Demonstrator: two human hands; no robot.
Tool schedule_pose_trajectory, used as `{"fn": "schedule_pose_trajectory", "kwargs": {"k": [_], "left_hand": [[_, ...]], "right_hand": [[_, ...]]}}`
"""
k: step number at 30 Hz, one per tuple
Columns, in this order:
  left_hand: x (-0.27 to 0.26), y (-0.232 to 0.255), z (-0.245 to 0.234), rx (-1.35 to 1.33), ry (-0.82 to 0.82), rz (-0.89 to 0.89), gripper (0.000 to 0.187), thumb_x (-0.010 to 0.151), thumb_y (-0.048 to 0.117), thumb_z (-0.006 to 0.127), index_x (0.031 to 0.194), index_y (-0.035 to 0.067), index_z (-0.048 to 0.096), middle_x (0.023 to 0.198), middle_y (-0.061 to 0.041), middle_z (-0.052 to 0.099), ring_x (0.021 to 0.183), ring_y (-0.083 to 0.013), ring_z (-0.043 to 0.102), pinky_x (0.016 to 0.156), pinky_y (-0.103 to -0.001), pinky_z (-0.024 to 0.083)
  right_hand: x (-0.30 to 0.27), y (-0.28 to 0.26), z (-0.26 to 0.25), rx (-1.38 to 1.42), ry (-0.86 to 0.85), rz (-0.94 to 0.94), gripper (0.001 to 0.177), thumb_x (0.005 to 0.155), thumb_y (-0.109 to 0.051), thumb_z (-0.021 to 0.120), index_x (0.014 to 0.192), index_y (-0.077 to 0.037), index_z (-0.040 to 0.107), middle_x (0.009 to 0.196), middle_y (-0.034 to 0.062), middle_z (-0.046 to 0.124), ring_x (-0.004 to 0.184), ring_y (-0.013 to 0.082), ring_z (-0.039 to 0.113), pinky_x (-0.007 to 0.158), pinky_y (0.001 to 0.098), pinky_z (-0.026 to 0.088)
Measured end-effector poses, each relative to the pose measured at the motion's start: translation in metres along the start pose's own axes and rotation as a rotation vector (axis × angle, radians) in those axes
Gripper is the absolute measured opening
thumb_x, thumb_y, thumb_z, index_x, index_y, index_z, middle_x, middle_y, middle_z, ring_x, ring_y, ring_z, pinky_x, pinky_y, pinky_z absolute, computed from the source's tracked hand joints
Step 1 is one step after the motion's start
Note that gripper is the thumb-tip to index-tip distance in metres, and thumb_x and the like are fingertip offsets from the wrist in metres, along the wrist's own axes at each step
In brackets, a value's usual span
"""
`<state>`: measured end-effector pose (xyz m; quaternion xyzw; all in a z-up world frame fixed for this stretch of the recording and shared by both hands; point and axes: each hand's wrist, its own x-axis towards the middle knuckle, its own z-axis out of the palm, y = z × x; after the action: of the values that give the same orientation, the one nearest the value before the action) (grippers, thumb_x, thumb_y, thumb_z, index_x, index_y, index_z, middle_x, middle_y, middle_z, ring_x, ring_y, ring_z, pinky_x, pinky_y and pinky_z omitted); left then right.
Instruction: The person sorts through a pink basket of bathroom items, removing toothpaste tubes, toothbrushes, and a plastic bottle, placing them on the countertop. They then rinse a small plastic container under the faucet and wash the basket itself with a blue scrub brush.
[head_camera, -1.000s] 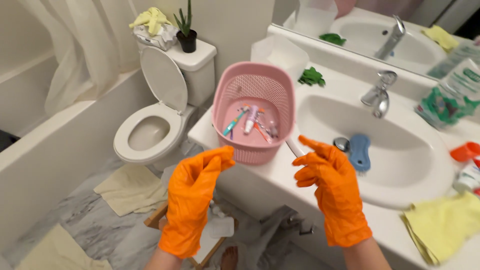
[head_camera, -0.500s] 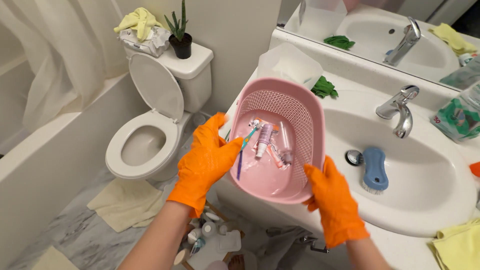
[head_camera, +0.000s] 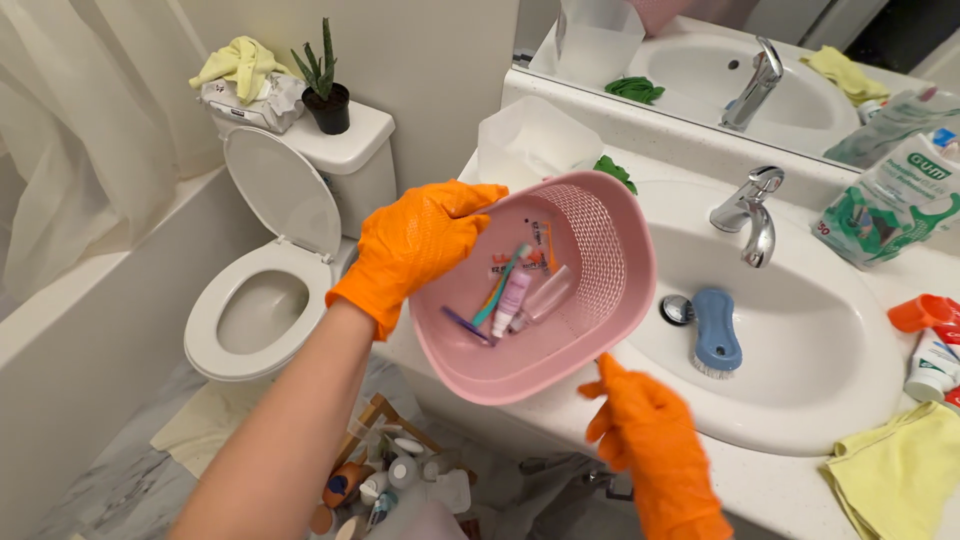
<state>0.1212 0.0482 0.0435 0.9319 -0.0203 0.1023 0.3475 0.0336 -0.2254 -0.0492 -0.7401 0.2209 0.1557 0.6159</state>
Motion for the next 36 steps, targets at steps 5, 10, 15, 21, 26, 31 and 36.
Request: {"fn": "schedule_pose_trajectory", "kwargs": {"k": [5, 10, 15, 21, 26, 31, 36], "left_hand": [[0.000, 0.006, 0.001, 0.053, -0.015, 0.030, 0.035, 0.089, 0.037, 0.060, 0.122, 0.040, 0.071, 0.119, 0.007, 0.073, 0.101, -0.0275, 0.069, 0.083, -0.039, 0.054], [-0.007, 0.006, 0.006, 0.005, 0.033, 0.057, 0.035, 0.088, 0.037, 0.062, 0.121, 0.040, 0.072, 0.117, 0.007, 0.074, 0.100, -0.0261, 0.070, 0.082, -0.037, 0.055], [-0.010, 0.002, 0.013, -0.002, 0.060, 0.103, 0.035, 0.088, 0.036, 0.063, 0.122, 0.038, 0.071, 0.117, 0.006, 0.074, 0.100, -0.0264, 0.070, 0.081, -0.039, 0.056], [-0.013, -0.006, 0.024, 0.040, 0.179, 0.255, 0.033, 0.090, 0.029, 0.064, 0.121, 0.034, 0.072, 0.113, 0.003, 0.075, 0.099, -0.0290, 0.069, 0.079, -0.042, 0.056], [-0.018, -0.005, 0.026, -0.007, 0.184, 0.221, 0.036, 0.089, 0.024, 0.062, 0.122, 0.034, 0.072, 0.111, 0.002, 0.074, 0.096, -0.0289, 0.069, 0.074, -0.041, 0.055], [-0.013, -0.010, 0.027, 0.009, 0.221, 0.208, 0.032, 0.088, 0.024, 0.064, 0.118, 0.032, 0.074, 0.114, 0.003, 0.075, 0.098, -0.0278, 0.070, 0.075, -0.040, 0.056], [-0.016, -0.010, 0.025, -0.002, 0.223, 0.206, 0.037, 0.089, 0.023, 0.063, 0.122, 0.035, 0.072, 0.115, 0.004, 0.074, 0.098, -0.0270, 0.069, 0.074, -0.040, 0.055]], "right_hand": [[0.014, -0.047, -0.010, -0.036, 0.008, -0.242, 0.034, 0.092, -0.031, 0.067, 0.113, -0.004, 0.073, 0.083, 0.0119, 0.071, 0.067, 0.0161, 0.064, 0.059, 0.0320, 0.050], [0.038, -0.077, 0.029, -0.752, -0.178, -0.898, 0.046, 0.084, -0.019, 0.069, 0.130, -0.024, 0.064, 0.119, 0.0057, 0.066, 0.101, 0.0204, 0.070, 0.083, 0.0389, 0.055], [0.063, -0.087, 0.076, -1.325, -0.213, -1.127, 0.039, 0.075, -0.018, 0.076, 0.113, -0.026, 0.073, 0.116, 0.0086, 0.068, 0.106, 0.0337, 0.065, 0.075, 0.0472, 0.054], [0.097, -0.072, 0.086, -1.329, -0.182, -1.207, 0.026, 0.068, -0.023, 0.081, 0.094, -0.023, 0.078, 0.097, 0.0076, 0.073, 0.092, 0.0337, 0.069, 0.074, 0.0475, 0.056], [0.092, -0.072, 0.070, -1.323, -0.182, -1.251, 0.025, 0.073, -0.032, 0.081, 0.097, -0.024, 0.076, 0.094, 0.0072, 0.073, 0.087, 0.0341, 0.069, 0.073, 0.0500, 0.055], [0.076, -0.091, 0.029, -1.302, -0.103, -1.207, 0.031, 0.076, -0.031, 0.081, 0.105, -0.022, 0.075, 0.095, 0.0050, 0.075, 0.093, 0.0330, 0.068, 0.077, 0.0473, 0.053], [0.064, -0.080, -0.035, 0.019, -0.577, -0.563, 0.043, 0.088, -0.026, 0.071, 0.124, -0.003, 0.067, 0.102, 0.0087, 0.071, 0.095, 0.0223, 0.068, 0.088, 0.0393, 0.053]]}}
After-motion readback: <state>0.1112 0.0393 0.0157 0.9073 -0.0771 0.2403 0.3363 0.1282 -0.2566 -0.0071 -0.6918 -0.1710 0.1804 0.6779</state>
